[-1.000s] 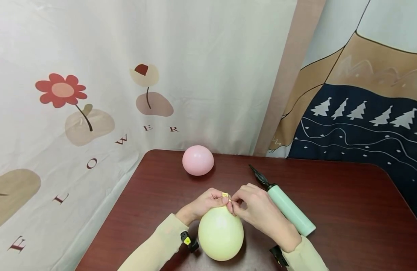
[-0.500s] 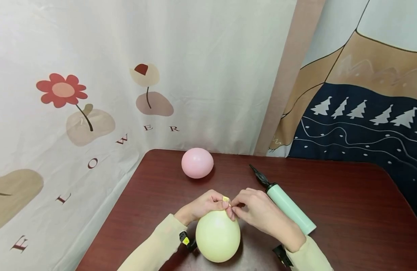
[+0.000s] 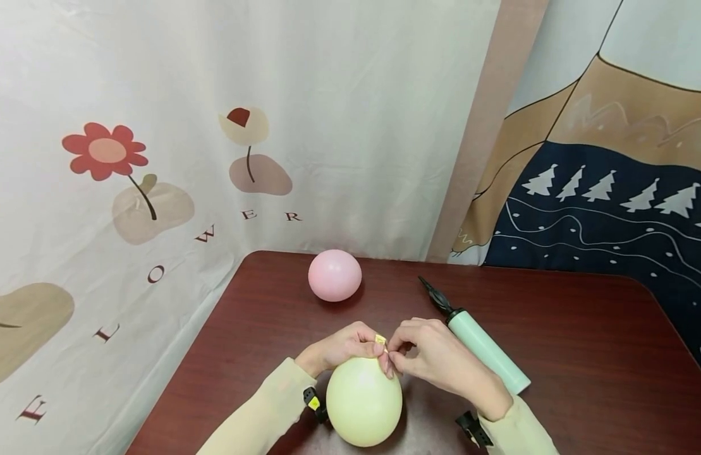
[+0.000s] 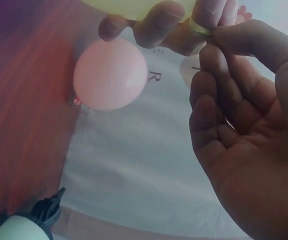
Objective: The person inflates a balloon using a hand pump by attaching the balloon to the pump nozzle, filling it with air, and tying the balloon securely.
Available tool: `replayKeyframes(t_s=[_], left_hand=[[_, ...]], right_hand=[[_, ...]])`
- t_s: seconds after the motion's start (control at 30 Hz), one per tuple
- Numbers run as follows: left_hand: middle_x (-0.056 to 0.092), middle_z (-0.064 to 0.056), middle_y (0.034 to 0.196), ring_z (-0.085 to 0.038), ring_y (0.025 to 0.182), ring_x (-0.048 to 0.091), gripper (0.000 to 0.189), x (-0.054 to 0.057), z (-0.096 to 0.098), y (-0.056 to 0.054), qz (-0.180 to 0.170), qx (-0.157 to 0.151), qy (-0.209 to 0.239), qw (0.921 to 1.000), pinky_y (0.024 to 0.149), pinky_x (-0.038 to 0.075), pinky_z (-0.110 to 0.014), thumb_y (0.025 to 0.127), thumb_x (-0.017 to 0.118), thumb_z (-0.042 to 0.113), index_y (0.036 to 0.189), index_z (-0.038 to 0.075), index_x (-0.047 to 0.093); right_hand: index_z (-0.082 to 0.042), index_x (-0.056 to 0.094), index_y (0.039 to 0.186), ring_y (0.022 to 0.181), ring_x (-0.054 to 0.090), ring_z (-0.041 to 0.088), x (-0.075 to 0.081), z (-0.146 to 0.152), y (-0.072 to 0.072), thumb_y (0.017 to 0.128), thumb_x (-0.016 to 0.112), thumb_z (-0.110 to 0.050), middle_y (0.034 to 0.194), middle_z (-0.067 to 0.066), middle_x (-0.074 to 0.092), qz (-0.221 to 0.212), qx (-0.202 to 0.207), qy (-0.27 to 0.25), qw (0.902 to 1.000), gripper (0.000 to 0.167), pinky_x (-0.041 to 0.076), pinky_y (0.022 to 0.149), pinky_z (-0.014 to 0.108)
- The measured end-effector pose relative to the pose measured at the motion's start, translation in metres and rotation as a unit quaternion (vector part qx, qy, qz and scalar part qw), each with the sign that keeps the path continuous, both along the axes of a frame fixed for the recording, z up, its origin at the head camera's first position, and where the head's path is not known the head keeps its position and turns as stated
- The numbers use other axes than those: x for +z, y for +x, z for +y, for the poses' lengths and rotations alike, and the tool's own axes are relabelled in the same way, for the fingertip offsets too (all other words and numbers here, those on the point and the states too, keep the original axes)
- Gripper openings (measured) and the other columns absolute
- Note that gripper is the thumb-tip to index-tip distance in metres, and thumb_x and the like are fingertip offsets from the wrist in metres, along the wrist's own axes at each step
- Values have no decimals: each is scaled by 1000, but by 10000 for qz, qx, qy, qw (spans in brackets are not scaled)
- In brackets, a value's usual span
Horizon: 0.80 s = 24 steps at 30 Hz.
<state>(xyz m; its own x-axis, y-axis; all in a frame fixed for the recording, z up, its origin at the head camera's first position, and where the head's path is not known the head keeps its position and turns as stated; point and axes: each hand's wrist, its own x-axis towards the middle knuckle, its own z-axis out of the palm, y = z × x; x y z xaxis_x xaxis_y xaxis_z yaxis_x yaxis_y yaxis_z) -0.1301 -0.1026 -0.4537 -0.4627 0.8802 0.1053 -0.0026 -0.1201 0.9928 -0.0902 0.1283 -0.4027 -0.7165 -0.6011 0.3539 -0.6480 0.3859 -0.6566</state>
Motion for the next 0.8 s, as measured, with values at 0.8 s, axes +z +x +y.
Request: replayKeyframes(t_s=[0.8], left_hand=[[64, -38, 82, -4, 79, 63, 26, 13, 4, -4, 1163, 607, 384, 9906, 63, 49, -19, 100, 65, 0, 86, -22, 68]], right_hand=[[-22, 51, 77, 67, 45, 9, -20, -12, -3, 81, 57, 12, 73, -3, 42, -1256, 546, -1604, 9775, 34, 40, 57, 26]])
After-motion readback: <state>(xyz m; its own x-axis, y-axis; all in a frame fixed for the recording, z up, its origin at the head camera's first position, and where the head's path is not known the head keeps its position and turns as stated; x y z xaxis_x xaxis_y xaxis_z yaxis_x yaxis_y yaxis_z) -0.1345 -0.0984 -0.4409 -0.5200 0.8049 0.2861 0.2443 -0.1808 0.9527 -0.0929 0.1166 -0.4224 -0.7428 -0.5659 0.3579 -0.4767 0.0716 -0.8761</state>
